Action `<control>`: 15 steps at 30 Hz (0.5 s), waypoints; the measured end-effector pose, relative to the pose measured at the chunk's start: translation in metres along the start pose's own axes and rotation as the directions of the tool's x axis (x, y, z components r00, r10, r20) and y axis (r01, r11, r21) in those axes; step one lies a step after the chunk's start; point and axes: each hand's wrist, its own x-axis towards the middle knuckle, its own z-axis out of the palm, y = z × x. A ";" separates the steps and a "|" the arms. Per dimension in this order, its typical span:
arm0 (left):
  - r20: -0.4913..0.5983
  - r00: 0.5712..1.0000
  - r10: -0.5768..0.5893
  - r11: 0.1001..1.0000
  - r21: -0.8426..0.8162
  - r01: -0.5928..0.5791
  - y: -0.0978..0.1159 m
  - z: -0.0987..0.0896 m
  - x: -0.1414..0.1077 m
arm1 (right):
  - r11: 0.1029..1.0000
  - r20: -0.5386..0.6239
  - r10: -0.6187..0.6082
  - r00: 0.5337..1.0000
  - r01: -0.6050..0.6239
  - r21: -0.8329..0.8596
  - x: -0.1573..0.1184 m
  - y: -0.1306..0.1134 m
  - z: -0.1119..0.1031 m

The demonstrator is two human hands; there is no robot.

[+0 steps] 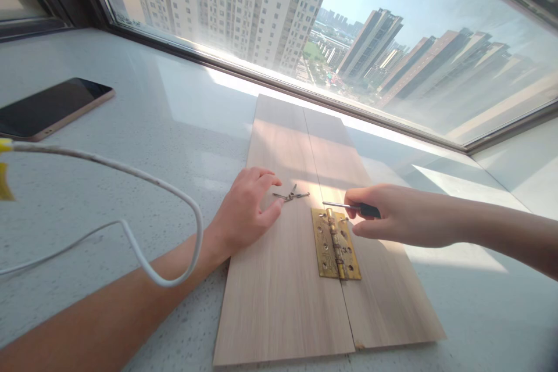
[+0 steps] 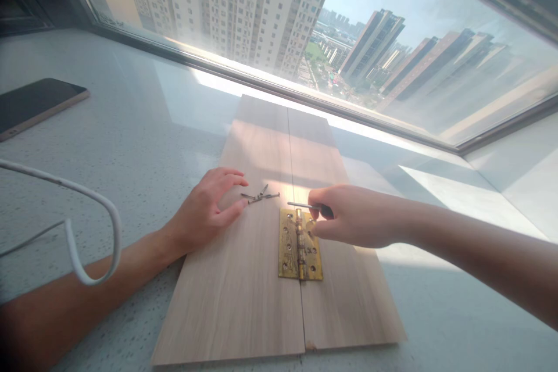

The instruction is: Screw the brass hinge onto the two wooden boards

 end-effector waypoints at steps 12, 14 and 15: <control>0.003 1.000 -0.008 1.000 -0.002 0.008 0.000 0.000 0.000 | 0.943 -0.206 -0.139 0.969 0.066 -0.327 -0.005 -0.003 0.004; 0.004 1.000 -0.012 1.000 -0.004 0.012 0.000 0.000 0.000 | 0.943 -0.223 -0.152 0.963 0.074 -0.325 -0.005 -0.004 0.004; 0.005 1.000 -0.013 1.000 -0.005 0.013 0.000 0.000 0.000 | 0.946 -0.238 -0.153 0.959 0.072 -0.316 -0.005 -0.004 0.005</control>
